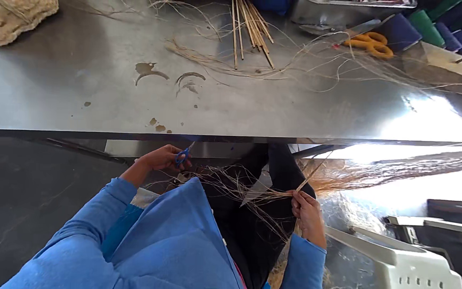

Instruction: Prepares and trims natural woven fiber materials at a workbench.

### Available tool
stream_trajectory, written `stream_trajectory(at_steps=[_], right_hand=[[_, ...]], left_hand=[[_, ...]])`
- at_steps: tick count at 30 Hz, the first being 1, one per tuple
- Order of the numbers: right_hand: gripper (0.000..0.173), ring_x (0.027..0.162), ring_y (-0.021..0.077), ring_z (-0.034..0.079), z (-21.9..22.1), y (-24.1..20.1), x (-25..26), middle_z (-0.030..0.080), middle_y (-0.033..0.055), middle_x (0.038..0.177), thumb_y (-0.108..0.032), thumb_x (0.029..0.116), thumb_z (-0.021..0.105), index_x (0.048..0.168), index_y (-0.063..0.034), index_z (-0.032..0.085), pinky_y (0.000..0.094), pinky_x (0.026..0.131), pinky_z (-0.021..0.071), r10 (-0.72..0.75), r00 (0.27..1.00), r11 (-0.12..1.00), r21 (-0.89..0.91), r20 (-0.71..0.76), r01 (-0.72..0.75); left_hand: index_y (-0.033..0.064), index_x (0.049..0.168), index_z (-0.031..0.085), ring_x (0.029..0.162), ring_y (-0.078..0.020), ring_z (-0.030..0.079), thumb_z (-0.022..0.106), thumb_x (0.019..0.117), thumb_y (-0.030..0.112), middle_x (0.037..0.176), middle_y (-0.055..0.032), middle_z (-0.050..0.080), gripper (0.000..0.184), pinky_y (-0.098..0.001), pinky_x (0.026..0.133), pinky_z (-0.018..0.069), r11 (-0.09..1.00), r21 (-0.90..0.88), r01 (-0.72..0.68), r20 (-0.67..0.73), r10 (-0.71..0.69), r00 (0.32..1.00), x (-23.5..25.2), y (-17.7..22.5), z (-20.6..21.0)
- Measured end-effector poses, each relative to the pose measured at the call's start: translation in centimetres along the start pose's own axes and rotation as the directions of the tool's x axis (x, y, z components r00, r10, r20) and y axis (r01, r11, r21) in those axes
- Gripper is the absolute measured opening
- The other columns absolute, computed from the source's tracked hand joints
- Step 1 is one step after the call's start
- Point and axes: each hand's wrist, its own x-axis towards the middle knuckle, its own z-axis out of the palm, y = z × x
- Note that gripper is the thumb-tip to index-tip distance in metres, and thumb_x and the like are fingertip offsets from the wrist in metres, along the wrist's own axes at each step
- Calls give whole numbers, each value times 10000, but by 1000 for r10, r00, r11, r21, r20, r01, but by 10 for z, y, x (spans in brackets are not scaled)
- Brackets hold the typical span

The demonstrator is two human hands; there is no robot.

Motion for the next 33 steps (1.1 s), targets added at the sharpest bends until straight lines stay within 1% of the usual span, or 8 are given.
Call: stream_trajectory(at_steps=[5, 8, 11, 16, 20, 24, 28, 33], right_hand=[[302, 366, -19, 316, -1, -1, 0, 439, -76, 493, -39, 1076, 447, 904, 12, 689, 139, 354, 255, 12, 1000, 1000, 28, 4, -12], [282, 371, -17, 331, -4, 1, 1, 454, -72, 498, -42, 1072, 455, 928, 27, 688, 149, 359, 271, -11, 1000, 1000, -3, 20, 12], [266, 390, -5, 341, -6, 3, 3, 473, -62, 519, -53, 1065, 477, 943, 33, 697, 167, 373, 287, -47, 999, 998, -38, 21, 48], [265, 386, -6, 344, -5, 3, 2, 462, -61, 500, -38, 1055, 484, 894, 29, 683, 172, 379, 297, -46, 999, 998, -30, 13, 46], [263, 396, -5, 351, -5, 5, 4, 471, -58, 508, -45, 1059, 493, 897, 34, 684, 171, 390, 302, -43, 999, 999, -24, 14, 43], [268, 395, -2, 357, -6, 8, 5, 478, -53, 513, -53, 1065, 491, 903, 31, 688, 171, 388, 307, -36, 999, 999, -15, 12, 36], [273, 385, 5, 345, -5, 5, 4, 472, -42, 509, -49, 1067, 479, 908, 37, 683, 175, 375, 291, -28, 999, 1000, -4, 31, 28], [266, 386, 4, 329, -3, 5, 4, 460, -44, 513, -46, 1071, 475, 926, 41, 681, 175, 378, 279, -13, 1000, 1000, -10, 23, 13]], left_hand=[[-4, 1253, 671, 683, -65, 680, 620, 1036, 165, 916, -54, 738, 280, -237, 662, 583, 891, 454, 27, -83, 12, 996, -1, 12, 64], [-20, 1289, 659, 712, -190, 669, 498, 1095, 212, 904, -148, 720, 342, -383, 743, 570, 711, 691, -131, 90, 95, 991, -11, 16, 98], [-15, 1308, 639, 715, -182, 671, 449, 1103, 150, 945, -146, 716, 325, -370, 728, 580, 711, 628, -315, 312, 141, 940, -22, 29, 134], [-9, 1376, 615, 852, -161, 673, 496, 1048, 33, 1097, -163, 688, 351, -298, 803, 574, 517, 425, -743, 603, 450, 659, -40, 92, 195], [-40, 1297, 646, 914, -247, 720, 652, 964, 81, 1063, -174, 728, 354, -393, 843, 600, 124, 612, -781, 431, 776, 461, -39, 160, 236], [-53, 1114, 684, 814, -345, 710, 655, 980, 154, 938, -202, 707, 248, -524, 744, 584, 63, 871, -487, 237, 815, 529, 3, 214, 242], [-76, 1128, 663, 1033, -419, 658, 595, 1014, 109, 1173, -263, 618, 228, -551, 869, 549, 108, 981, -163, 67, 599, 798, 38, 250, 246], [-118, 1117, 659, 1214, -441, 557, 513, 1004, -39, 1304, -287, 554, 201, -518, 922, 529, -33, 999, -36, 48, 565, 824, 56, 250, 251]])
